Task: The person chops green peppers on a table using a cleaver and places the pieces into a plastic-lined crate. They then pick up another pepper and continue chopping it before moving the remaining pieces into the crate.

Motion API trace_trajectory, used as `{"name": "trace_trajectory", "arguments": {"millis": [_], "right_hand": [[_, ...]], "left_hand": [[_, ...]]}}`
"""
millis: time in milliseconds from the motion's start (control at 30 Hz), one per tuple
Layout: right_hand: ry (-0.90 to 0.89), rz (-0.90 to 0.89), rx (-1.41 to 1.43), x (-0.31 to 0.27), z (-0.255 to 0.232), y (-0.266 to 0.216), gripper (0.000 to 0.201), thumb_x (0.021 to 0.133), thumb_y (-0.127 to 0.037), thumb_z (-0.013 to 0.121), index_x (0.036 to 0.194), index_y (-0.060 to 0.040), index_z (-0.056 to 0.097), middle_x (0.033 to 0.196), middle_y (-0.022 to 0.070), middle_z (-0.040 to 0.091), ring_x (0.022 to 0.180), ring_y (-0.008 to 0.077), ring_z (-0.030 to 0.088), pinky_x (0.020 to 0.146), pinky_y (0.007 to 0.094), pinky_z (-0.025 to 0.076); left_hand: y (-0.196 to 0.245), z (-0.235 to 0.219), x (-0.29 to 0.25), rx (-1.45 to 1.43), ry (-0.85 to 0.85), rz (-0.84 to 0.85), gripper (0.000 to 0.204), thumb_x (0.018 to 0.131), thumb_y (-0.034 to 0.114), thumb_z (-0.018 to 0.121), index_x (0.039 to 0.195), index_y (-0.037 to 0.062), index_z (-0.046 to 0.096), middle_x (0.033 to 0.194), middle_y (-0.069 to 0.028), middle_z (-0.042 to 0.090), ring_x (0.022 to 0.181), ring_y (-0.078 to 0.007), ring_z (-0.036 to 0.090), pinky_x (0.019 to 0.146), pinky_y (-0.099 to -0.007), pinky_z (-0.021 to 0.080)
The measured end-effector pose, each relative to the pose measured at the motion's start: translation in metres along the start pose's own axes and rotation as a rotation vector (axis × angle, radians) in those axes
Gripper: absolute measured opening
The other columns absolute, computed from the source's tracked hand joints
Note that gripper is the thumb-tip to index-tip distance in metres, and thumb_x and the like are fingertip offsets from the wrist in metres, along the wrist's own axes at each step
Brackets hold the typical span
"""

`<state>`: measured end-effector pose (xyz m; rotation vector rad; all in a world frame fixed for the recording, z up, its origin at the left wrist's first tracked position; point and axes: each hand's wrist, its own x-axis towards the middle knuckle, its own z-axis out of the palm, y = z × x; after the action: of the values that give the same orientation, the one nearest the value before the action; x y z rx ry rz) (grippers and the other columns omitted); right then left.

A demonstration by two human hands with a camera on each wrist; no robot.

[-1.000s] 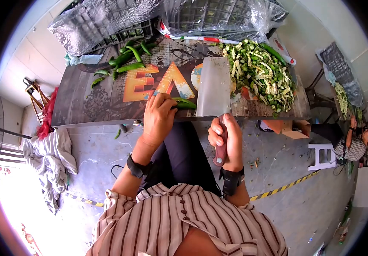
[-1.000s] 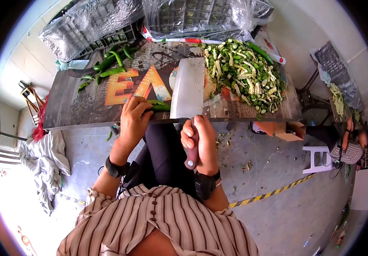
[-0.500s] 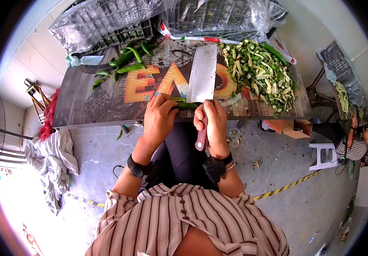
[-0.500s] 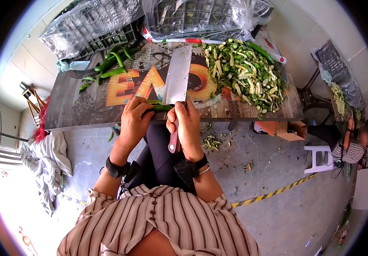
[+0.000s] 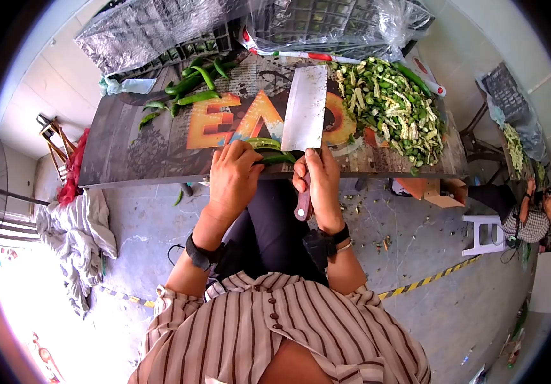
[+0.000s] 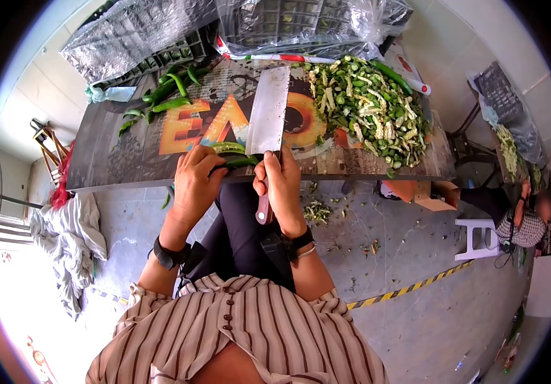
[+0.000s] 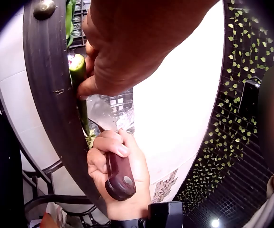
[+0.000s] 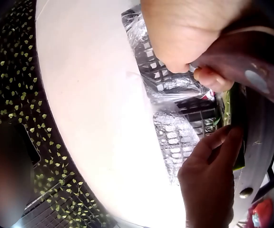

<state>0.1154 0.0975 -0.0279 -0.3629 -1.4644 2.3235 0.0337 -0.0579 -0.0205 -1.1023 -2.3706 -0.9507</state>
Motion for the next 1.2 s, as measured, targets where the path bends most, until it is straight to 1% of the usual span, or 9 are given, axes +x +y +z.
{"name": "trace_trajectory", "arguments": {"millis": [367, 600, 733, 800, 833, 933, 1067, 1133, 1200], "right_hand": [[0.012, -0.028, 0.020, 0.000, 0.001, 0.001, 0.010, 0.099, -0.016, 0.047, 0.096, -0.0058, 0.047, 0.067, 0.0003, 0.045, 0.048, 0.0059, 0.040, 0.042, 0.0211, 0.037], [0.022, -0.009, 0.028, -0.001, 0.003, -0.003, 0.012, 0.099, -0.017, 0.046, 0.098, -0.0055, 0.047, 0.068, 0.0006, 0.047, 0.049, 0.0061, 0.041, 0.044, 0.0212, 0.037], [-0.002, -0.007, 0.059, -0.006, 0.002, -0.013, 0.014, 0.100, -0.019, 0.046, 0.097, -0.0055, 0.048, 0.068, 0.0009, 0.047, 0.049, 0.0071, 0.041, 0.044, 0.0216, 0.036], [0.017, -0.010, 0.068, -0.012, -0.001, -0.019, 0.014, 0.100, -0.018, 0.046, 0.096, -0.0056, 0.048, 0.068, 0.0010, 0.046, 0.050, 0.0074, 0.041, 0.045, 0.0216, 0.035], [0.031, -0.011, 0.085, -0.014, -0.002, -0.022, 0.013, 0.100, -0.018, 0.046, 0.096, -0.0058, 0.048, 0.069, 0.0009, 0.046, 0.051, 0.0073, 0.041, 0.045, 0.0214, 0.035], [0.073, -0.007, 0.062, -0.022, -0.007, -0.031, 0.012, 0.100, -0.017, 0.044, 0.097, -0.0059, 0.047, 0.069, 0.0009, 0.044, 0.051, 0.0071, 0.038, 0.045, 0.0213, 0.035], [0.073, 0.029, 0.020, -0.038, -0.019, -0.035, 0.012, 0.100, -0.017, 0.044, 0.098, -0.0051, 0.047, 0.068, 0.0015, 0.045, 0.049, 0.0076, 0.039, 0.044, 0.0216, 0.034], [0.082, 0.051, 0.006, -0.043, -0.025, -0.033, 0.013, 0.099, -0.017, 0.044, 0.098, -0.0048, 0.047, 0.068, 0.0018, 0.045, 0.049, 0.0077, 0.039, 0.044, 0.0217, 0.034], [0.095, 0.076, 0.007, -0.047, -0.029, -0.032, 0.013, 0.100, -0.017, 0.043, 0.097, -0.0047, 0.047, 0.068, 0.0020, 0.045, 0.049, 0.0079, 0.039, 0.045, 0.0218, 0.034]], "left_hand": [[-0.014, -0.025, -0.016, 0.113, 0.047, -0.032, 0.018, 0.070, 0.007, 0.070, 0.087, 0.0074, 0.065, 0.093, -0.0044, 0.058, 0.089, -0.0255, 0.056, 0.078, -0.0368, 0.040], [-0.041, -0.042, -0.005, 0.140, 0.130, -0.104, 0.015, 0.073, 0.002, 0.068, 0.088, 0.0035, 0.066, 0.092, -0.0084, 0.059, 0.086, -0.0293, 0.059, 0.078, -0.0380, 0.046], [-0.049, -0.031, 0.020, 0.111, 0.128, -0.107, 0.023, 0.076, 0.004, 0.065, 0.099, 0.0063, 0.067, 0.099, -0.0071, 0.060, 0.094, -0.0285, 0.058, 0.082, -0.0383, 0.043], [-0.039, -0.024, 0.030, 0.139, 0.230, 0.014, 0.030, 0.076, 0.003, 0.065, 0.105, 0.0073, 0.067, 0.102, -0.0076, 0.061, 0.096, -0.0294, 0.057, 0.083, -0.0381, 0.044], [-0.036, -0.021, 0.035, 0.067, 0.159, 0.046, 0.036, 0.075, 0.002, 0.064, 0.110, 0.0084, 0.066, 0.105, -0.0074, 0.063, 0.099, -0.0295, 0.057, 0.084, -0.0390, 0.044], [-0.020, -0.007, 0.038, 0.072, -0.042, 0.081, 0.031, 0.077, 0.003, 0.064, 0.107, 0.0089, 0.067, 0.108, -0.0072, 0.064, 0.105, -0.0268, 0.056, 0.090, -0.0382, 0.043], [-0.021, 0.010, 0.034, 0.068, -0.101, 0.101, 0.029, 0.075, 0.002, 0.064, 0.103, 0.0093, 0.068, 0.104, -0.0056, 0.064, 0.104, -0.0252, 0.056, 0.089, -0.0384, 0.043], [-0.023, 0.010, 0.033, 0.064, -0.164, 0.062, 0.024, 0.074, 0.001, 0.063, 0.097, 0.0082, 0.067, 0.096, -0.0061, 0.063, 0.099, -0.0271, 0.056, 0.086, -0.0395, 0.044], [-0.021, 0.011, 0.038, 0.016, -0.090, 0.040, 0.022, 0.074, 0.000, 0.063, 0.095, 0.0075, 0.066, 0.093, -0.0069, 0.062, 0.097, -0.0282, 0.056, 0.084, -0.0397, 0.045]]}}
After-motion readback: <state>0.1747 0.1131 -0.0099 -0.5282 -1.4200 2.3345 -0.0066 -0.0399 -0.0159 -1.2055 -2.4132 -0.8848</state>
